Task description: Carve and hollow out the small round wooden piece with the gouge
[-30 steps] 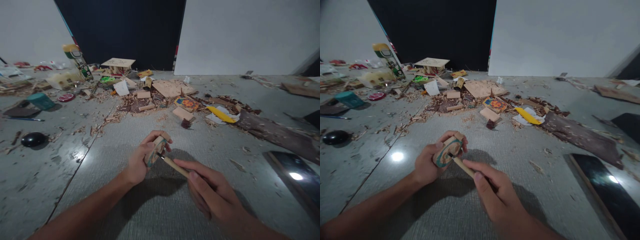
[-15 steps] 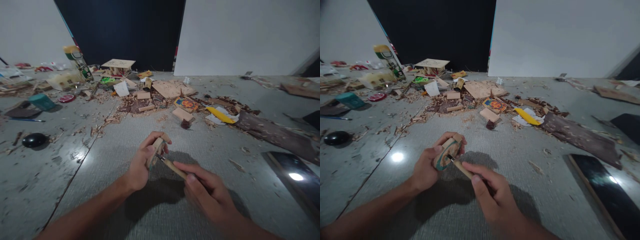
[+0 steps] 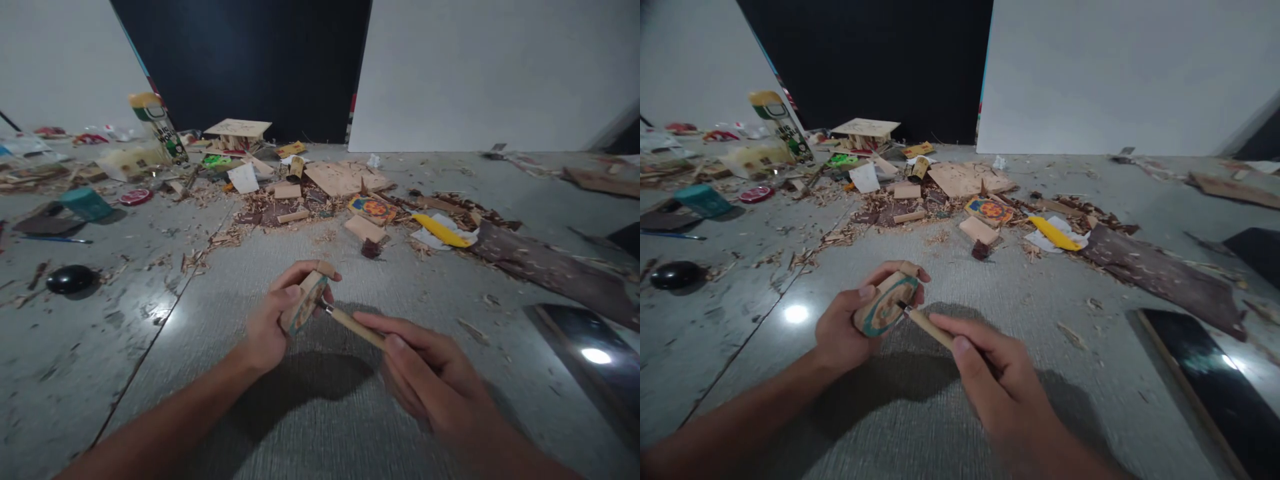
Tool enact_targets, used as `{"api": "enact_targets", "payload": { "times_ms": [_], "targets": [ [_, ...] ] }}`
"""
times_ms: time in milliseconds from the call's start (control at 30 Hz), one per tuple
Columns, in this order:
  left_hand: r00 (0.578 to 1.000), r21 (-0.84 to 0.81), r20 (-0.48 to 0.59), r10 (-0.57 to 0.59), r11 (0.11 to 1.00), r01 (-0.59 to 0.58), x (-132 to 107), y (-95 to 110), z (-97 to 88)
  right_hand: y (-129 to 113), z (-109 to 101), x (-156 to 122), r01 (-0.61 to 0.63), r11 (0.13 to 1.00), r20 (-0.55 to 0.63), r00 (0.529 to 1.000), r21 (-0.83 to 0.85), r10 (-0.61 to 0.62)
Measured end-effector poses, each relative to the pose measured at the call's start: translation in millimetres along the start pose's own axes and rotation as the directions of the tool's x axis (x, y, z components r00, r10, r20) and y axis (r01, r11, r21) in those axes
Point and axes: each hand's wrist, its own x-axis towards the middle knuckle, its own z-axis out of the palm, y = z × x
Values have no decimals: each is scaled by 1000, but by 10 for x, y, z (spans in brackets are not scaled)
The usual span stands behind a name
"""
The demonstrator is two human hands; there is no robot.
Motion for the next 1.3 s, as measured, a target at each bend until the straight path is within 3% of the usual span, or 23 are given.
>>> {"api": "enact_targets", "payload": {
  "times_ms": [167, 867, 1067, 1300],
  "targets": [
    [999, 16, -43, -31, 999, 32, -7, -12, 4, 11, -17, 14, -4, 998, 24, 1000, -63, 5],
    [1000, 70, -10, -17, 997, 18, 7, -38, -34, -9, 19, -2, -8, 994, 20, 1000, -113, 11],
    [995, 224, -90, -37, 973, 57, -56, 11, 45, 41, 17, -27, 0, 981, -41, 999, -196, -8],
    [991, 246, -123, -56, 965, 85, -51, 24, 73, 155, 53, -19, 65, 992, 7, 998, -108, -65]
  ]
}}
